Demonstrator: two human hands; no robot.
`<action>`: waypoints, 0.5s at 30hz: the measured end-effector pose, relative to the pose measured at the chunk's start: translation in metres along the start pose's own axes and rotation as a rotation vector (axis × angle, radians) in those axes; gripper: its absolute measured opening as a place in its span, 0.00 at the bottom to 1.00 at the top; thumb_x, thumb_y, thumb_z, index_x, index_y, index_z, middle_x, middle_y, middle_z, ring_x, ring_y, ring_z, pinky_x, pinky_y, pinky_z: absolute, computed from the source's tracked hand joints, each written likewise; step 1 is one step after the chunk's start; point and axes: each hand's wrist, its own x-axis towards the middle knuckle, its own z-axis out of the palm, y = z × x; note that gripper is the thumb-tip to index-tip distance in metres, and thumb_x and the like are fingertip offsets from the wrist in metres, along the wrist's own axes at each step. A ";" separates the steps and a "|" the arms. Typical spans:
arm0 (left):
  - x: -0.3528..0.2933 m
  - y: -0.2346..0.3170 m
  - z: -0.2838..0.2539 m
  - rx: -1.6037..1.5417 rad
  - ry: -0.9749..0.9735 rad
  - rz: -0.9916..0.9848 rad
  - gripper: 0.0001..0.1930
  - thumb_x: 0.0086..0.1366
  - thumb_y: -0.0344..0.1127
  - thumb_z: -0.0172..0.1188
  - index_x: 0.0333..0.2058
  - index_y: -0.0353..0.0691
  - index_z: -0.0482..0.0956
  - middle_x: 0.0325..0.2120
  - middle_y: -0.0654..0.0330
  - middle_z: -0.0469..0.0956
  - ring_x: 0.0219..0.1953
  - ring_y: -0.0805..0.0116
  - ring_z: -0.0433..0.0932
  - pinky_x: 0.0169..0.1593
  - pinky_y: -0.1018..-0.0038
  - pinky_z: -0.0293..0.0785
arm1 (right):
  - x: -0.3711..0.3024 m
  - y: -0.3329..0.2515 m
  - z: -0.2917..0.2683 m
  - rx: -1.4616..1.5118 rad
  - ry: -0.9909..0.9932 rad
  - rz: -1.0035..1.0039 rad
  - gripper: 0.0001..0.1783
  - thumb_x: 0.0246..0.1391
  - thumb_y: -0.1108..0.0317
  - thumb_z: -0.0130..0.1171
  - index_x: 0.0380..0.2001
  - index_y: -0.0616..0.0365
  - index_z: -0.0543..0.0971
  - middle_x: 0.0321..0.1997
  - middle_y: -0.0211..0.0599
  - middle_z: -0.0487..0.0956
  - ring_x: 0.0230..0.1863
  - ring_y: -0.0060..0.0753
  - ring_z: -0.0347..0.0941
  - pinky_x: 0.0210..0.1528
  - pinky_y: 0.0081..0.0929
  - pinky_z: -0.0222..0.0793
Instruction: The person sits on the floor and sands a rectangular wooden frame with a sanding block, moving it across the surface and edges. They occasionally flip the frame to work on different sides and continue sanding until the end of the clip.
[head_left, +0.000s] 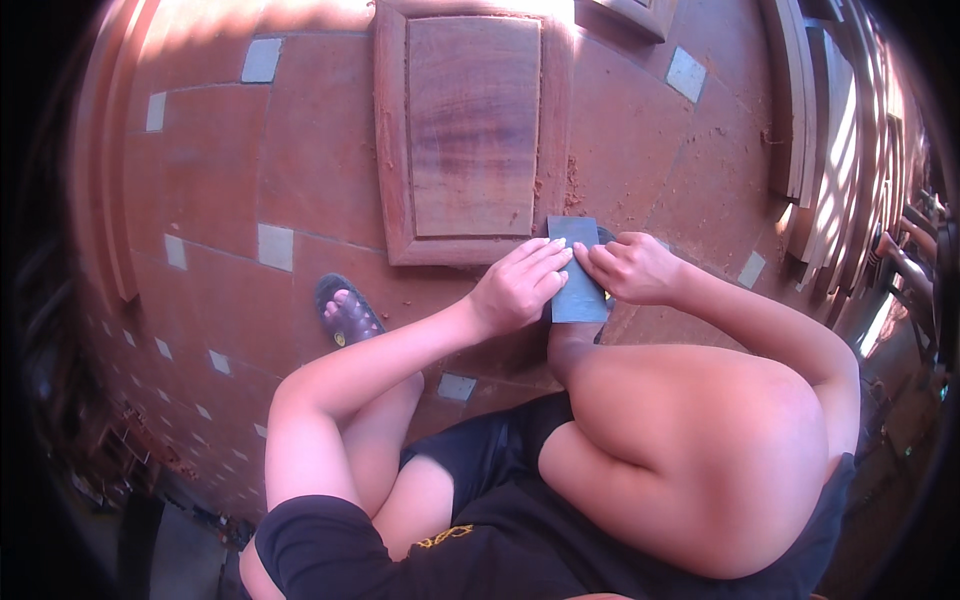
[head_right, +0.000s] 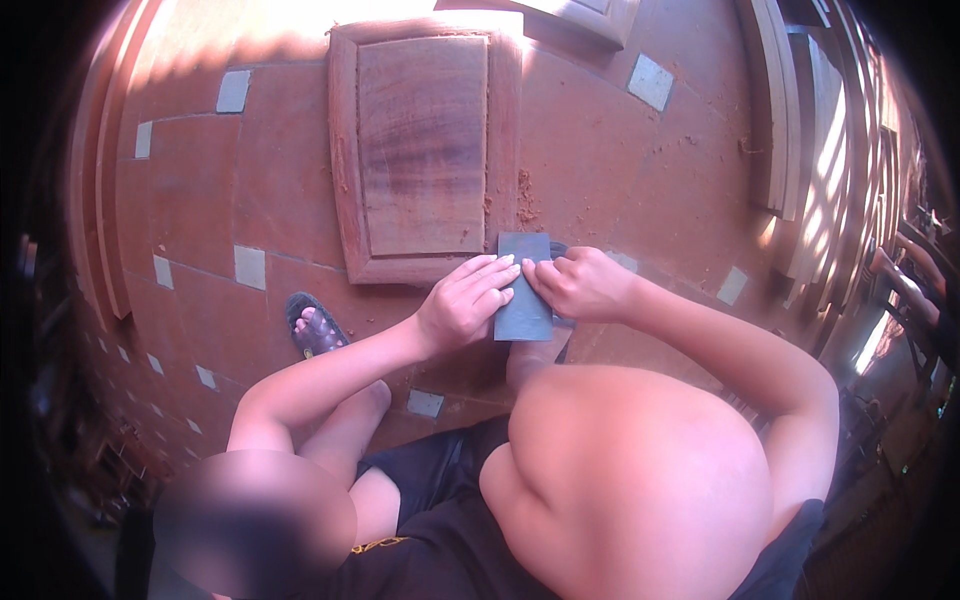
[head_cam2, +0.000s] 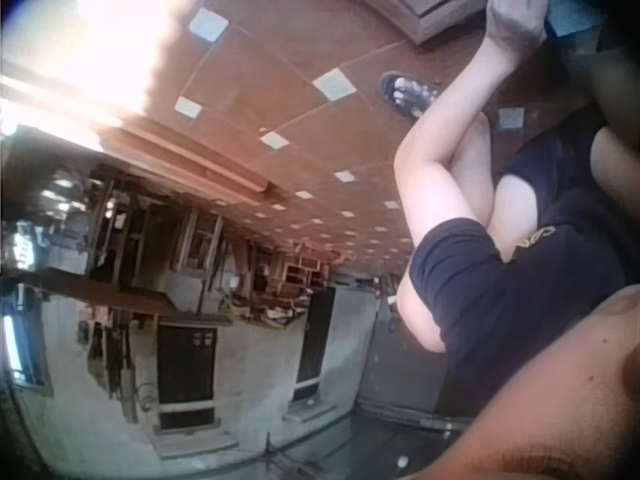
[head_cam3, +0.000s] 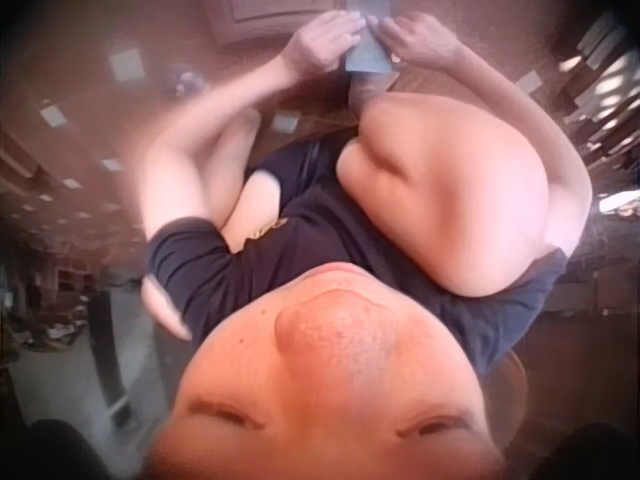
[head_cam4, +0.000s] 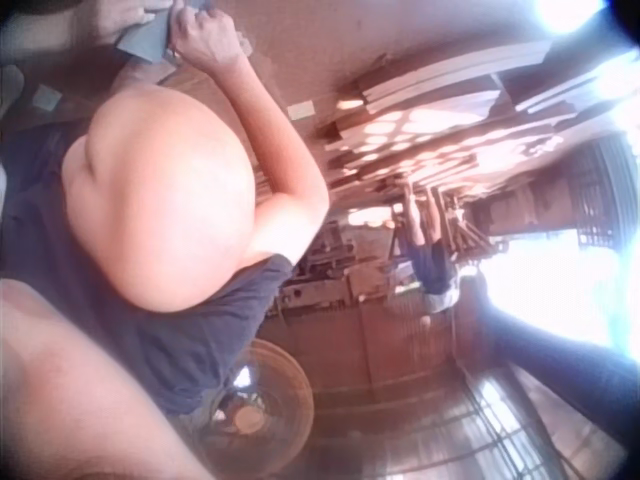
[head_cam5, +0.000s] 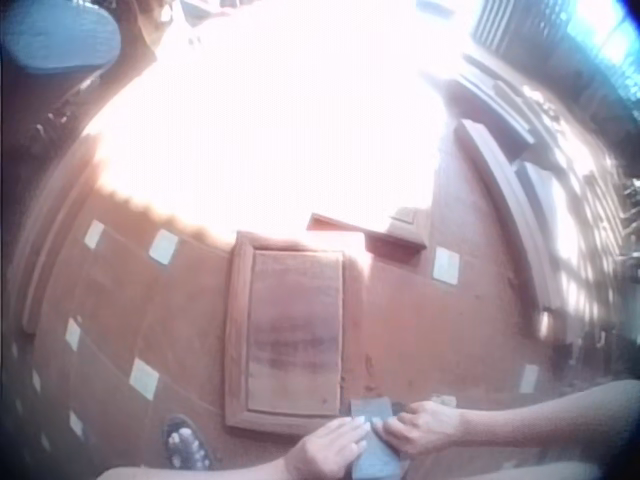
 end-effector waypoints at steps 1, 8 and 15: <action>0.003 0.001 -0.001 -0.006 -0.013 0.022 0.03 0.58 0.22 0.63 0.32 0.32 0.78 0.43 0.46 0.84 0.49 0.50 0.84 0.57 0.55 0.79 | -0.001 0.000 -0.003 0.035 0.005 0.010 0.26 0.47 0.67 0.58 0.49 0.71 0.80 0.28 0.30 0.75 0.25 0.24 0.76 0.28 0.25 0.71; 0.123 -0.086 -0.029 0.036 0.233 0.219 0.05 0.57 0.20 0.62 0.33 0.32 0.76 0.40 0.48 0.85 0.44 0.51 0.85 0.56 0.57 0.81 | 0.040 0.104 -0.060 -0.167 0.185 0.259 0.21 0.46 0.71 0.61 0.47 0.59 0.80 0.32 0.33 0.78 0.33 0.33 0.82 0.35 0.33 0.77; 0.138 -0.123 -0.035 0.110 0.161 0.126 0.09 0.56 0.17 0.59 0.36 0.32 0.76 0.37 0.48 0.84 0.45 0.49 0.84 0.52 0.61 0.81 | 0.061 0.151 -0.027 -0.300 0.199 0.294 0.22 0.46 0.71 0.60 0.47 0.63 0.80 0.32 0.35 0.78 0.33 0.34 0.80 0.35 0.32 0.76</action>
